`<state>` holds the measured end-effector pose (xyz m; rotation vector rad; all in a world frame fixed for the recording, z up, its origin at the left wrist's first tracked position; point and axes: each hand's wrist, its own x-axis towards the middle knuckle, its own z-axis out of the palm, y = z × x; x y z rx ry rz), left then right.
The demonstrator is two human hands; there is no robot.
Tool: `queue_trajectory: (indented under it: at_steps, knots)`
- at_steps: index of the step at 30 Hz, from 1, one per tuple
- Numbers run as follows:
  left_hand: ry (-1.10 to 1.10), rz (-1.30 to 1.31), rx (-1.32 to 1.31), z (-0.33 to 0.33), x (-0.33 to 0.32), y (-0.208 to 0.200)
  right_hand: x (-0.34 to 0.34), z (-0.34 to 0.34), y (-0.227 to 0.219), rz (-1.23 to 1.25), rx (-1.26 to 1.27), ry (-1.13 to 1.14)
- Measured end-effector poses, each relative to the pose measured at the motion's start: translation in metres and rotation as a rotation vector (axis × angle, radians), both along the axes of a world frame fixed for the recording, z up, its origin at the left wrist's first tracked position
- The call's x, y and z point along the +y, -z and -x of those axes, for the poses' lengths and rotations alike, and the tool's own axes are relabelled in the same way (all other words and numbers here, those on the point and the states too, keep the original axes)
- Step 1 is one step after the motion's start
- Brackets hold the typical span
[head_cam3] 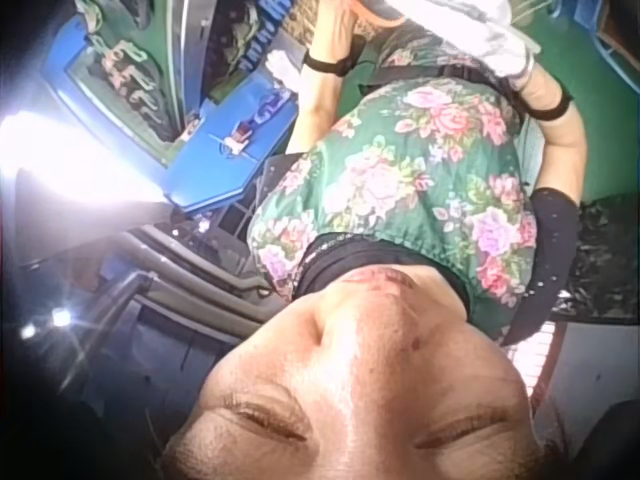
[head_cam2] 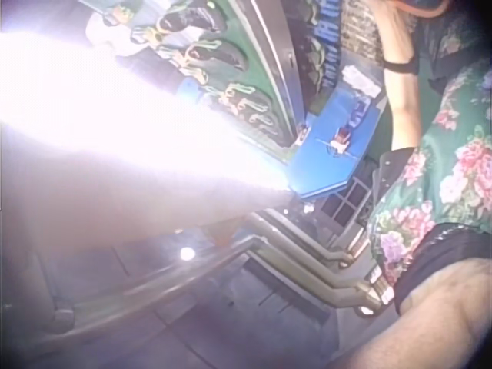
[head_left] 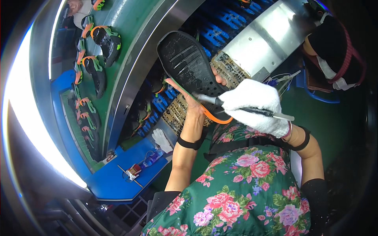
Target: The person is using a brush to apply a liquid adhesive to the bottom of shoe soles on a factory assembly line.
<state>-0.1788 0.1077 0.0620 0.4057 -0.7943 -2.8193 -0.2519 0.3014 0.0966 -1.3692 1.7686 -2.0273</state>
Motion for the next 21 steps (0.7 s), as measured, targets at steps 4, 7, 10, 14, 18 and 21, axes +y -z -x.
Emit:
queue_trajectory:
  at_steps: [4,7,10,14,18,21]
  knots:
    - [0.037,-0.104,0.127,0.006,-0.003,-0.001,0.002,-0.008,0.002,-0.016,0.219,0.005]
    - [0.051,-0.083,0.191,0.007,-0.008,0.005,0.001,-0.009,-0.001,-0.050,0.048,-0.021]
    - [0.031,-0.050,0.195,0.007,-0.012,0.008,0.000,-0.006,0.005,-0.033,-0.252,-0.021]
    - [0.027,-0.089,0.249,0.013,-0.015,0.006,0.002,-0.007,0.000,-0.057,0.026,-0.010]
    - [0.041,-0.032,0.280,0.017,-0.017,0.006,0.003,-0.008,0.007,-0.071,-0.299,-0.070]
    - [0.040,-0.040,0.291,0.018,-0.018,0.005,0.007,-0.003,0.005,-0.100,-0.185,-0.035]
